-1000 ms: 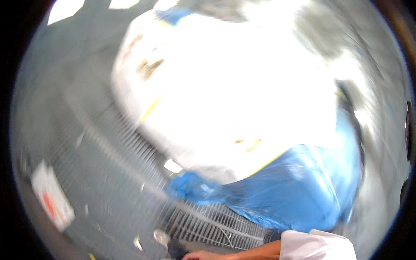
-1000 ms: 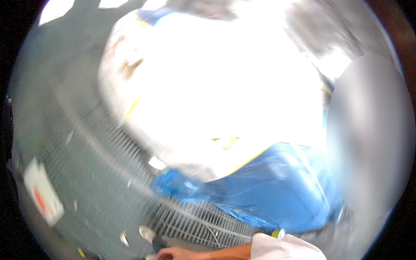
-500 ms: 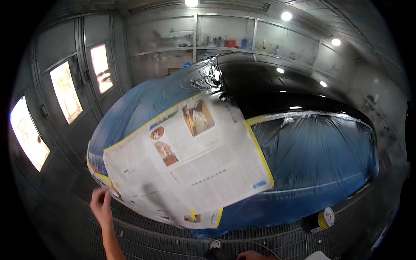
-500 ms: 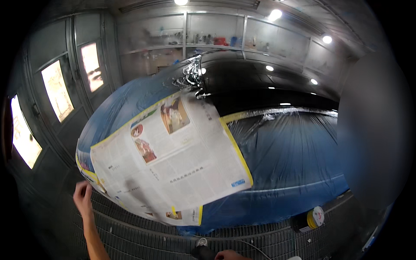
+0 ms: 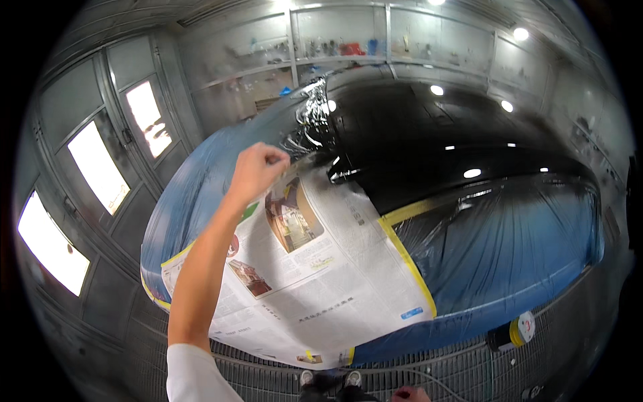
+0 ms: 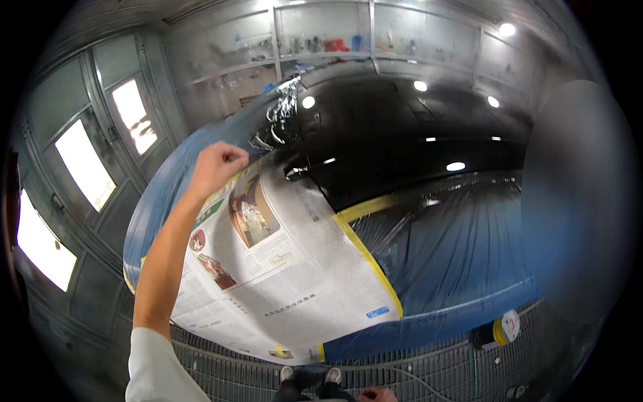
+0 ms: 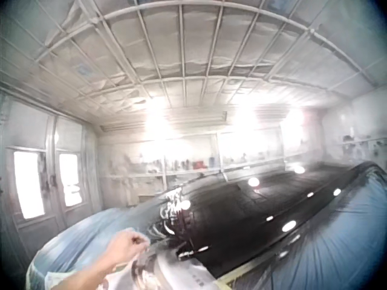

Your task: The person spray paints the hood of a car using a spray gun, moving systematically across the surface. They then remove newspaper and masking tape from the hood to reveal the painted area.

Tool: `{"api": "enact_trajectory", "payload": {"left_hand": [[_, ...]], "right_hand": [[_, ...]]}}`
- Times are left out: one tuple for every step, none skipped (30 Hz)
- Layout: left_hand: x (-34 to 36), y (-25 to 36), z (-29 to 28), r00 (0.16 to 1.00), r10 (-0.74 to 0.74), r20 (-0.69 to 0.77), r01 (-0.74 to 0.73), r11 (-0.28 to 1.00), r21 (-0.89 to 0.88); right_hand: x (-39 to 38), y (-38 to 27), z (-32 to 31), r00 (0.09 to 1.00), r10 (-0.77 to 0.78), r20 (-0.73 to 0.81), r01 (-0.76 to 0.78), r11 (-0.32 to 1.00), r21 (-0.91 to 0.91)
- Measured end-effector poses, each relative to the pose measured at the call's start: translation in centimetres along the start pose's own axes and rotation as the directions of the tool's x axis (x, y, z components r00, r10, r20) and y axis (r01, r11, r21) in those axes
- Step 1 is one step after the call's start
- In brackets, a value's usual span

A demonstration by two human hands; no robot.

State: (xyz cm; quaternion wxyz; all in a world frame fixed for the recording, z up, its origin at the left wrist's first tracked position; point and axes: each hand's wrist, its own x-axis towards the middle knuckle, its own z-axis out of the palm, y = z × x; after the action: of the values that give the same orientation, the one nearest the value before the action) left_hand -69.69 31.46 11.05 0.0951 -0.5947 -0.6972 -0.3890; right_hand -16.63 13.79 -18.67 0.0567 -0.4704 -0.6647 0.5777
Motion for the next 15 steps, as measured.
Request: {"api": "enact_trajectory", "payload": {"left_hand": [[1.0, -0.7, 0.7, 1.000, 0.015, 0.022, -0.015, 1.000, -0.002], [2.4, -0.6, 1.3, 0.998, 0.006, 0.063, -0.006, 1.000, -0.010], [3.5, -0.5, 1.7, 0.994, -0.001, 0.105, 0.002, 1.000, -0.013], [4.8, -0.1, 1.8, 0.990, -0.002, 0.138, 0.004, 1.000, -0.015], [5.8, 0.2, 1.5, 0.995, 0.013, 0.098, -0.009, 0.999, -0.036], [6.6, 0.4, 1.4, 0.997, 0.027, 0.070, -0.023, 0.998, -0.059], [6.8, 0.6, 1.9, 0.998, 0.033, 0.053, -0.027, 0.995, -0.097], [6.7, 0.7, 1.4, 0.996, 0.090, -0.006, -0.090, 0.983, -0.162], [5.9, 2.1, 1.8, 0.984, 0.161, -0.072, -0.172, 0.968, -0.183], [4.0, 4.4, 2.4, 0.979, 0.190, -0.077, -0.203, 0.948, -0.245], [2.0, 6.4, 2.8, 0.976, 0.203, -0.075, -0.216, 0.938, -0.273], [-0.5, 7.9, 4.0, 0.971, 0.225, -0.075, -0.237, 0.902, -0.362], [-3.2, 9.6, 3.4, 0.978, 0.205, -0.025, -0.201, 0.914, -0.353], [-6.0, 10.1, 3.9, 0.975, 0.220, 0.014, -0.196, 0.896, -0.398], [-9.0, 10.2, 4.2, 0.963, 0.259, 0.070, -0.214, 0.899, -0.382]], "right_hand": [[0.2, 0.4, 0.9, 1.000, 0.007, -0.021, -0.007, 1.000, 0.027], [0.6, 0.9, 1.7, 0.996, -0.029, -0.083, 0.028, 1.000, -0.013], [0.3, 1.2, 2.3, 0.994, -0.015, -0.111, 0.021, 0.998, 0.056], [0.3, 0.9, 2.5, 0.990, -0.009, -0.143, 0.027, 0.992, 0.123], [0.4, 0.8, 2.8, 0.985, -0.004, -0.173, 0.038, 0.981, 0.192], [0.4, 0.5, 3.1, 0.972, 0.091, -0.216, -0.037, 0.970, 0.241], [0.7, 1.7, 2.2, 0.968, 0.131, -0.213, -0.052, 0.939, 0.339], [1.6, 2.8, 1.5, 0.964, 0.167, -0.208, -0.061, 0.898, 0.436], [2.0, 2.3, 1.2, 0.869, 0.062, -0.492, 0.240, 0.815, 0.527], [2.0, 0.0, -0.8, 0.806, 0.085, -0.585, 0.288, 0.808, 0.514], [3.1, 0.1, -2.4, 0.672, -0.079, -0.736, 0.534, 0.740, 0.409], [3.7, -0.4, -4.0, 0.627, 0.058, -0.777, 0.471, 0.766, 0.438], [5.4, -1.6, -5.3, 0.619, 0.116, -0.776, 0.465, 0.743, 0.481], [6.5, -3.4, -5.6, 0.591, 0.165, -0.790, 0.456, 0.739, 0.496], [8.0, -4.4, -5.9, 0.574, 0.192, -0.796, 0.437, 0.750, 0.496]]}}
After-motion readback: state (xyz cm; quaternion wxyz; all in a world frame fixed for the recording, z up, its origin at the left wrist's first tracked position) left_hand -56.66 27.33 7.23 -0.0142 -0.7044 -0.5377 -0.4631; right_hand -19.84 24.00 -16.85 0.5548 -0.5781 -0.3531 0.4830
